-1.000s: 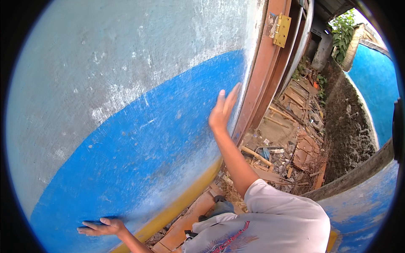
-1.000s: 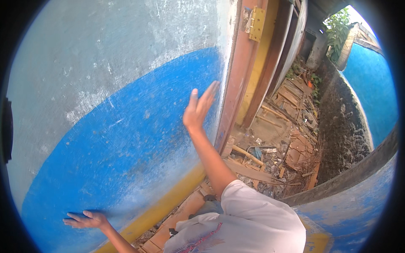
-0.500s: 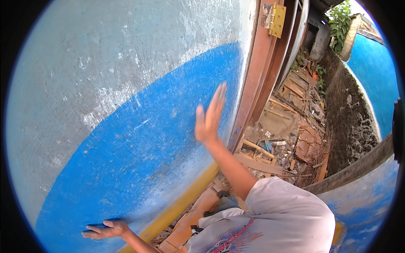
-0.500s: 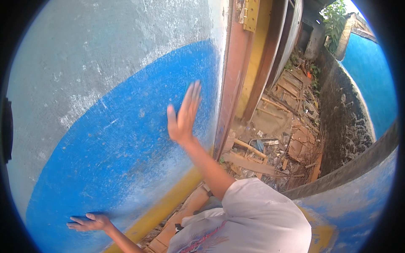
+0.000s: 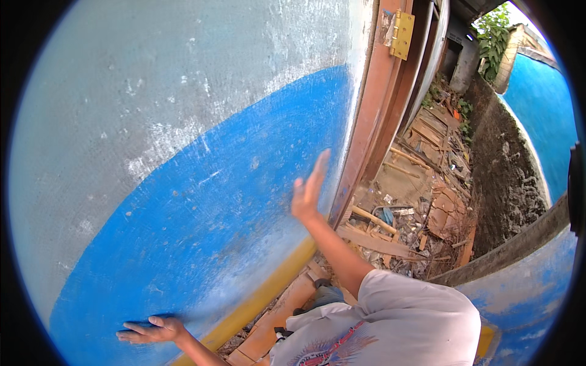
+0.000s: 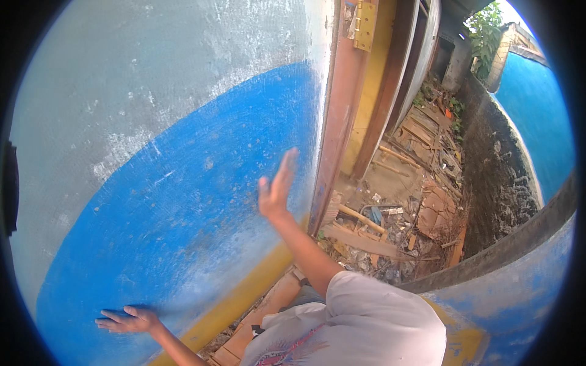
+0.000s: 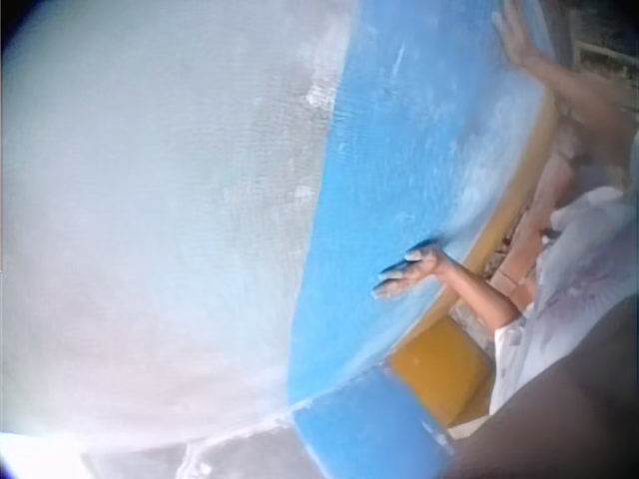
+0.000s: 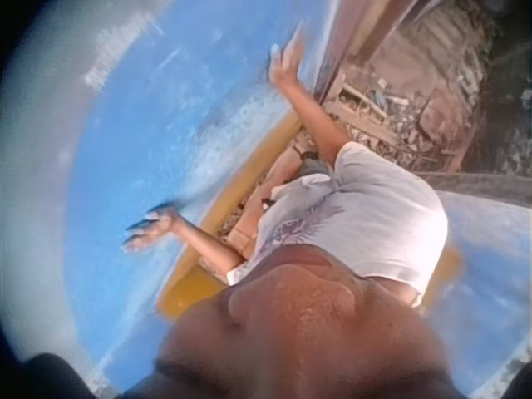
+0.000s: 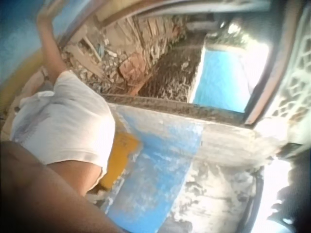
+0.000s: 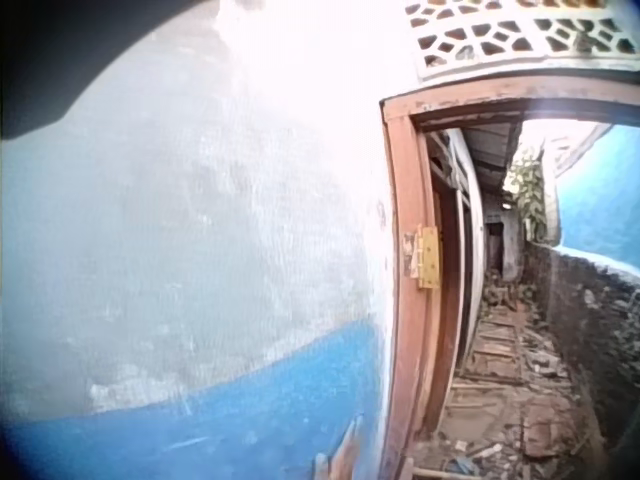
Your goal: The person sands a blue and white wall by hand using a piece of sandpaper, moving their hand in circular and side-to-side motions across the surface.
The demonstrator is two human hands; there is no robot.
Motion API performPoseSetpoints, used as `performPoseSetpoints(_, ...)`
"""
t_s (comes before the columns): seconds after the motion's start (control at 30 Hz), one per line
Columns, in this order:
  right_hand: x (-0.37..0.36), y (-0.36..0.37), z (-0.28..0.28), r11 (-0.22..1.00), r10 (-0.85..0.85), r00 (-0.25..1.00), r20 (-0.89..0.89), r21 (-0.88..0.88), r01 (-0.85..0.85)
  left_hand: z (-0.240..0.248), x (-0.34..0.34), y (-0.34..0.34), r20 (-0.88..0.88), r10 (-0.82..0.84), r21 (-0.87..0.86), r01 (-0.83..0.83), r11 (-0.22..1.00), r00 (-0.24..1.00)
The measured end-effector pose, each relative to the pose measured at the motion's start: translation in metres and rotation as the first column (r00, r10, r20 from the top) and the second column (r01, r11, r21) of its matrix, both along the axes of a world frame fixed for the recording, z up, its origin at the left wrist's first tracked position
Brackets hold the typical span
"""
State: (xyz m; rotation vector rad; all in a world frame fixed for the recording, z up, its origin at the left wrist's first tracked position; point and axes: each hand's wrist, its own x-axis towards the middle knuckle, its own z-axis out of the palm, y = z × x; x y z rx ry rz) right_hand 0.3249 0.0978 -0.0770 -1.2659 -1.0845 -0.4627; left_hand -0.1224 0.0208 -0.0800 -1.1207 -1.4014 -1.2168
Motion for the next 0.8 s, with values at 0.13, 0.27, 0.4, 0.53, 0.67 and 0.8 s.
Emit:
performPoseSetpoints(0.13,0.023,0.019,0.081,0.998,-0.016,0.851,-0.525,-0.063,-0.021,-0.002,-0.007,-0.002,-0.018,-0.005,0.015,0.006,1.000,1.000)
performPoseSetpoints(0.27,-0.016,0.015,0.117,0.999,0.034,0.999,-0.011,0.015,-0.034,-0.002,-0.013,-0.003,0.016,0.006,0.013,-0.006,1.000,1.000)
performPoseSetpoints(0.4,-0.008,0.000,0.029,0.999,0.023,0.979,0.203,0.023,-0.029,0.002,0.002,-0.001,0.035,-0.016,0.016,0.016,1.000,0.999)
performPoseSetpoints(0.53,0.008,0.015,0.105,1.000,0.020,0.947,-0.320,0.007,-0.019,0.004,-0.001,-0.002,-0.008,-0.020,0.021,0.020,1.000,1.000)
performPoseSetpoints(0.67,-0.007,0.011,0.146,0.998,0.030,0.992,0.119,0.042,-0.035,0.002,-0.008,-0.005,-0.010,0.017,0.007,-0.017,1.000,1.000)
performPoseSetpoints(0.8,0.004,0.007,0.049,0.999,0.008,0.955,0.297,0.048,-0.024,0.001,-0.006,-0.004,-0.018,-0.006,-0.007,0.006,1.000,1.000)
